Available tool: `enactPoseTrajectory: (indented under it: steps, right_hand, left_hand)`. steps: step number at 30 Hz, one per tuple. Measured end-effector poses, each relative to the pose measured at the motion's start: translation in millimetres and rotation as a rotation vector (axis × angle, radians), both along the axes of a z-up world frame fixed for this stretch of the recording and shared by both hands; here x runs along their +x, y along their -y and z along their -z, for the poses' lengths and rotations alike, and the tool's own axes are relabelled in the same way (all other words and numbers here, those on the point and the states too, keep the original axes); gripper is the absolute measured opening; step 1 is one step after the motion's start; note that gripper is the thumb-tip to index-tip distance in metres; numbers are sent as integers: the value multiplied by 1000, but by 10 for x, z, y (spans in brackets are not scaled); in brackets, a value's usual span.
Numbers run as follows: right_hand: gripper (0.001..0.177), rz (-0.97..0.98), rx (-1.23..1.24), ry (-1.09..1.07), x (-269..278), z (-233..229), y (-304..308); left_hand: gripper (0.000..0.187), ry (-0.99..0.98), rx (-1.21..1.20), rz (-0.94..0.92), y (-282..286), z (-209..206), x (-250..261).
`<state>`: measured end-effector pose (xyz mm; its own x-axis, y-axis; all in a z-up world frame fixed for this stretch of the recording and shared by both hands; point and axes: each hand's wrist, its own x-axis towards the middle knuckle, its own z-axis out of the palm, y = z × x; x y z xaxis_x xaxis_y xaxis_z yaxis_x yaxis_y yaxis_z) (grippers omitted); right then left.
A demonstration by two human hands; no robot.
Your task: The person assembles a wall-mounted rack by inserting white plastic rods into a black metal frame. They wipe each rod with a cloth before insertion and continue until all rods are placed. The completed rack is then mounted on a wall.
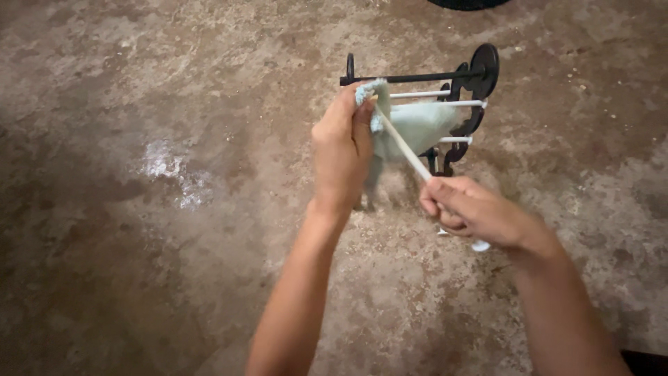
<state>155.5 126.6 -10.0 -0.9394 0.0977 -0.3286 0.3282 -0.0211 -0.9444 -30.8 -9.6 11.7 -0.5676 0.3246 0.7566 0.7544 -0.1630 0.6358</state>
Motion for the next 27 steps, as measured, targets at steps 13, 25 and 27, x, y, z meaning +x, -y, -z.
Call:
enactPoseTrajectory:
  steps: [13, 25, 27]
  right_hand:
    - [30, 448, -83, -542, -178, -227, 140]
    - [30, 454, -101, -601, -241, -164, 229]
    - [25, 479, -163, -615, -259, -112, 254]
  left_hand:
    - [49, 539, 165, 202, -28, 115, 255]
    - [51, 534, -143, 415, -107, 199, 846]
    - [51, 732, 2, 573, -147, 284, 884]
